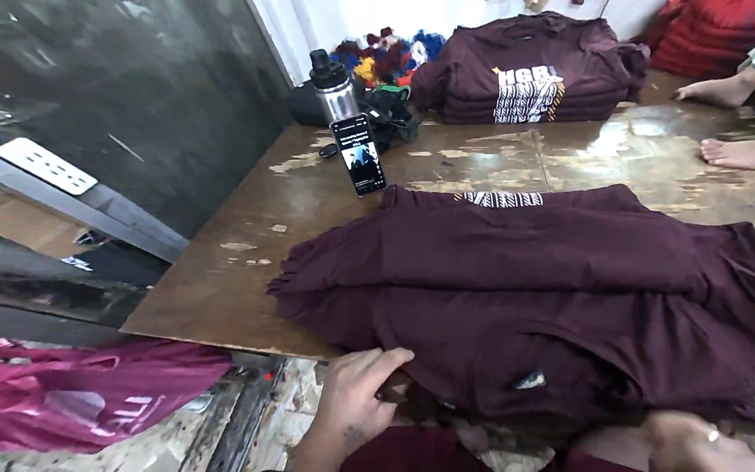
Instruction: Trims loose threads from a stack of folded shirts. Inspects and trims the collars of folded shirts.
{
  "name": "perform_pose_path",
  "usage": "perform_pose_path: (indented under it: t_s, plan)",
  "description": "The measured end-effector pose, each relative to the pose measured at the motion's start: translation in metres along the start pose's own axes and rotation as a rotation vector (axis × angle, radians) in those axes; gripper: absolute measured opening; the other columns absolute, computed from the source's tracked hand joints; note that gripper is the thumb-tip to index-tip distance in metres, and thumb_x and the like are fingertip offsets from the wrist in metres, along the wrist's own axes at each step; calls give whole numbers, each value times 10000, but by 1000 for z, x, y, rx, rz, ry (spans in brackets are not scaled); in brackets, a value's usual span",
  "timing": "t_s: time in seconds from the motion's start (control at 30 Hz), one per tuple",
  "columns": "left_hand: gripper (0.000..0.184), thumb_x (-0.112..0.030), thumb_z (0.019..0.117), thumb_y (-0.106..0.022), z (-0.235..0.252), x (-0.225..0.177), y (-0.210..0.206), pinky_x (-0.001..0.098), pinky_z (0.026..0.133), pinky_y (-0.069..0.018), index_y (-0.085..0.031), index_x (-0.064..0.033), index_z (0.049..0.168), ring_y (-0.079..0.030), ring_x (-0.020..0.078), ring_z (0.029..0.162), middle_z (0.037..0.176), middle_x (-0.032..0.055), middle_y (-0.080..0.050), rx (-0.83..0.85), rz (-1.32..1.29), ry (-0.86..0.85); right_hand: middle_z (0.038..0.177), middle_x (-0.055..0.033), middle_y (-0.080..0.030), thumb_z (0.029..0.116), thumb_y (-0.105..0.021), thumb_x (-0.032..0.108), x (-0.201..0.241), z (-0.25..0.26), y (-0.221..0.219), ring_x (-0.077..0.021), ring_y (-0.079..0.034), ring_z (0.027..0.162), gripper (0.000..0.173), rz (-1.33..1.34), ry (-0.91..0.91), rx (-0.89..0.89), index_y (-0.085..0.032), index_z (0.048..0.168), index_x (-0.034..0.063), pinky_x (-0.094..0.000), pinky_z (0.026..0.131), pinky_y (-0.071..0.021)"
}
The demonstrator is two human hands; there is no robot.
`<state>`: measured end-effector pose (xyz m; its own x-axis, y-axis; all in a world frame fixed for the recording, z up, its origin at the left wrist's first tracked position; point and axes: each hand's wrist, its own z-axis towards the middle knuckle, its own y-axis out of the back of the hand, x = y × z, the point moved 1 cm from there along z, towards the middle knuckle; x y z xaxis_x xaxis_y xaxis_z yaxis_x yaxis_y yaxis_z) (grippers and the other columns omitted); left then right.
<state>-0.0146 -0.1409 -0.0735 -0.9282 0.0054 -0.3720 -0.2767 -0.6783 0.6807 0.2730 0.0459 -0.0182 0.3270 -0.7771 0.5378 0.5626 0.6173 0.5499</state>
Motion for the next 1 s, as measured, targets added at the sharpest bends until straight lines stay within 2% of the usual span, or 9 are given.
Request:
perform_pose_path:
  t_s: [0.07, 0.13, 0.3, 0.43, 0.53, 0.63, 0.77, 0.9, 1.0]
  plan:
    - [264, -245, 984, -510, 3, -5, 3, 291, 623, -520, -737, -110, 999, -626, 178, 643, 702, 73, -646, -81, 82, -17, 880, -210, -631, 1003, -616, 467, -24, -20, 29, -320, -645, 938, 473, -344, -189, 96, -600, 905, 5, -436, 983, -491]
    - [296, -234, 1029, -471, 11, -11, 5, 252, 638, -495, -728, -88, 1009, -596, 170, 650, 697, 86, -613, -198, 96, -16, 1035, -307, -713, 936, -679, 353, -56, -43, 49, -499, -691, 1031, 437, -520, -324, 193, -720, 979, -80, -644, 948, -495]
    - [267, -117, 987, -494, 60, -28, 13, 314, 678, -560, -724, 12, 1026, -696, 207, 728, 838, 149, -730, -252, 190, 18, 1016, -321, -724, 917, -584, -21, -48, -15, 89, -528, -702, 971, 206, -541, -422, 212, -716, 1011, -146, -641, 913, -531]
    - [258, -99, 974, -581, 116, 19, -6, 610, 803, -550, -733, -48, 1176, -724, 393, 983, 1060, 180, -749, 3, 383, 196, 995, -318, -692, 911, -558, 34, -128, 40, 108, -549, -661, 964, 217, -889, -340, -6, -717, 1015, -70, -712, 854, -473]
    - [405, -315, 1108, -407, 148, 95, -37, 663, 1060, -401, -574, -199, 1458, -582, 378, 1302, 1371, 137, -650, 374, 281, 559, 1360, -288, -584, 1023, -584, 152, -218, 68, 82, -529, -511, 1294, 272, -786, -768, 148, -701, 1256, 76, -728, 1000, -402]
    - [422, -322, 1111, -386, 141, 116, -35, 653, 1021, -443, -635, -75, 1346, -629, 427, 1199, 1258, 226, -674, -12, 242, 566, 1340, -258, -611, 1042, -594, 241, -247, 61, 89, -461, -554, 1281, 317, -568, -771, -42, -676, 1277, 44, -669, 1054, -415]
    - [359, -169, 1066, -422, 117, 48, -30, 431, 987, -514, -638, 95, 1177, -638, 311, 1138, 1200, 253, -651, -437, 146, 43, 1210, -250, -681, 1061, -539, 206, -231, 28, 90, -376, -653, 1157, 314, -432, -678, -410, -692, 1217, -20, -551, 1025, -486]
    - [350, -55, 931, -550, 77, -113, -60, 429, 672, -616, -719, -74, 1238, -751, 234, 875, 1165, 134, -733, 238, -92, 61, 1257, -246, -661, 1046, -545, 223, -215, 12, 90, -319, -658, 1158, 359, -417, -595, -514, -656, 1266, -38, -472, 1020, -512]
    - [336, -67, 1046, -500, 38, -156, -102, 400, 798, -593, -655, -84, 1343, -708, 242, 1007, 1525, 241, -467, 729, -754, 165, 1182, -195, -680, 1036, -525, 266, -176, 1, 85, -161, -665, 1072, 400, -397, -395, -568, -647, 1226, -65, -330, 969, -532]
